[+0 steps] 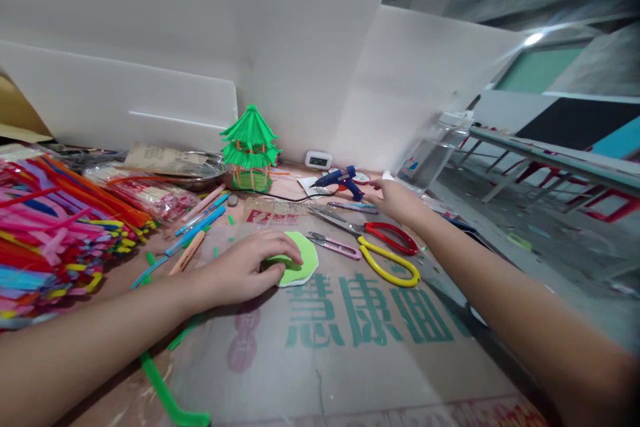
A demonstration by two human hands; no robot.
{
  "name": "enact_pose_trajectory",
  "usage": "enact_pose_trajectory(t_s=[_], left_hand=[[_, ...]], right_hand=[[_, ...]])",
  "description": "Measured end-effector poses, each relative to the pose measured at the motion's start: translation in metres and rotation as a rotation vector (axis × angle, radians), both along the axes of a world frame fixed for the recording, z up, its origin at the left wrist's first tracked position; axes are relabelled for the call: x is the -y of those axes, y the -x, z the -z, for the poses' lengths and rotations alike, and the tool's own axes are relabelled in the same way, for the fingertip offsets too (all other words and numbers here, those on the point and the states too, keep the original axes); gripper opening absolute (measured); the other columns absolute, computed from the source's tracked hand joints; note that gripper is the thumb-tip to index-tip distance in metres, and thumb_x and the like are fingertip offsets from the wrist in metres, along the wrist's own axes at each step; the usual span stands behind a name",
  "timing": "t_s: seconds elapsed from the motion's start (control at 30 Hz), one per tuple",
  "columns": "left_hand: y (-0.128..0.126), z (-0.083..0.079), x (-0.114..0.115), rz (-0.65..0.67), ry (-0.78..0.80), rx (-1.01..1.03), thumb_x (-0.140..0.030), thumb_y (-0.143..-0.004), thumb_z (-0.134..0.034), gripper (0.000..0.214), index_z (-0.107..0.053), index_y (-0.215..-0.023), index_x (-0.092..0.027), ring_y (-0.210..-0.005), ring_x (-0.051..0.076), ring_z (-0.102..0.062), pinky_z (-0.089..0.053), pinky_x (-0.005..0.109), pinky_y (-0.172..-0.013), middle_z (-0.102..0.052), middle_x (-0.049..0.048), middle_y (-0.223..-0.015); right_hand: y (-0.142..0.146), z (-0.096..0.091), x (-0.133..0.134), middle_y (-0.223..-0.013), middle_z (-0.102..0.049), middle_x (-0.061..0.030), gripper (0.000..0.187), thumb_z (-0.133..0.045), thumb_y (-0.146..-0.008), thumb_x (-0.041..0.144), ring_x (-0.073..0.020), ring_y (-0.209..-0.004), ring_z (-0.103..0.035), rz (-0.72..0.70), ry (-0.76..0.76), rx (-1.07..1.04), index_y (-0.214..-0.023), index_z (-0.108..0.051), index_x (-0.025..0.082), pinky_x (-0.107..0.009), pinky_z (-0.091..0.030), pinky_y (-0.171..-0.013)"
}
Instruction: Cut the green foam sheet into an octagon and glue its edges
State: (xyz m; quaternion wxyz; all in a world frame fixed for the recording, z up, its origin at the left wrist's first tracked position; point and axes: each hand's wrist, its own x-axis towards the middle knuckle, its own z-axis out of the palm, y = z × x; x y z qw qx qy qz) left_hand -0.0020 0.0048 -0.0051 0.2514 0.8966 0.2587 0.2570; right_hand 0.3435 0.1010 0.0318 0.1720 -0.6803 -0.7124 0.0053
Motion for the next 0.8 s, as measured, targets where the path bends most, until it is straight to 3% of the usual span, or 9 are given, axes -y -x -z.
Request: enact_pose_trajectory(t_s=[0.1, 0.2, 0.37, 0.47, 0.63, 0.8], left_hand=[[0.0, 0.001, 0.0, -0.001, -0.025, -0.028, -0.009, -0.084, -0.049, 0.03, -0.067, -0.105, -0.021, -0.113, 0.02, -0.06, -0.046, 0.036, -0.103, -0.068, 0.006, -0.114], [0.0, 0.002, 0.0, -0.003, -0.042, -0.047, -0.009, -0.085, -0.049, 0.03, -0.067, -0.106, -0.021, -0.112, 0.02, -0.06, -0.046, 0.036, -0.103, -0.068, 0.0057, -0.113], [0.001, 0.002, -0.004, 0.014, -0.047, -0.043, -0.006, -0.084, -0.043, 0.036, -0.067, -0.106, -0.021, -0.112, 0.018, -0.061, -0.046, 0.035, -0.103, -0.069, 0.004, -0.113], [0.003, 0.001, -0.005, 0.035, -0.039, -0.033, -0.006, -0.084, -0.044, 0.036, -0.069, -0.104, -0.021, -0.112, 0.018, -0.062, -0.048, 0.035, -0.102, -0.069, 0.0037, -0.113], [0.004, -0.001, 0.0, 0.049, -0.159, -0.041, -0.007, -0.084, -0.047, 0.034, -0.074, -0.098, -0.024, -0.108, 0.019, -0.063, -0.048, 0.035, -0.1, -0.069, 0.0037, -0.11], [0.003, 0.0, 0.003, 0.095, -0.224, -0.041, -0.008, -0.084, -0.049, 0.034, -0.073, -0.103, -0.022, -0.104, 0.02, -0.063, -0.049, 0.035, -0.098, -0.069, 0.0056, -0.108]], right_hand=[[0.008, -0.003, 0.039, -0.106, -0.071, -0.0119, 0.024, -0.057, -0.09, 0.035, -0.0284, -0.101, -0.063, -0.088, -0.066, 0.061, -0.101, -0.07, 0.019, -0.041, -0.045, -0.09], [0.03, 0.0, 0.073, -0.092, -0.072, -0.0063, 0.022, -0.055, -0.092, 0.036, -0.0212, -0.084, -0.064, -0.34, -0.05, -0.032, -0.091, -0.069, 0.02, -0.034, -0.048, -0.078], [0.061, 0.013, 0.098, -0.104, -0.07, -0.0085, 0.037, -0.06, -0.091, 0.048, -0.0225, -0.093, -0.064, -0.506, 0.058, 0.029, -0.115, -0.067, 0.02, -0.035, -0.049, -0.081], [0.065, 0.021, 0.099, -0.104, -0.068, -0.0105, 0.036, -0.059, -0.092, 0.042, -0.0241, -0.095, -0.063, -0.538, 0.028, 0.128, -0.119, -0.067, 0.019, -0.036, -0.049, -0.081], [0.068, 0.033, 0.102, -0.096, -0.067, -0.0118, 0.026, -0.046, -0.096, 0.026, -0.0229, -0.083, -0.062, -0.528, -0.102, 0.252, -0.106, -0.068, 0.016, -0.034, -0.047, -0.074], [0.069, 0.028, 0.108, -0.089, -0.065, -0.0075, 0.018, -0.038, -0.094, 0.017, -0.0206, -0.08, -0.06, -0.423, -0.143, -0.039, -0.097, -0.056, 0.019, -0.032, -0.045, -0.069]])
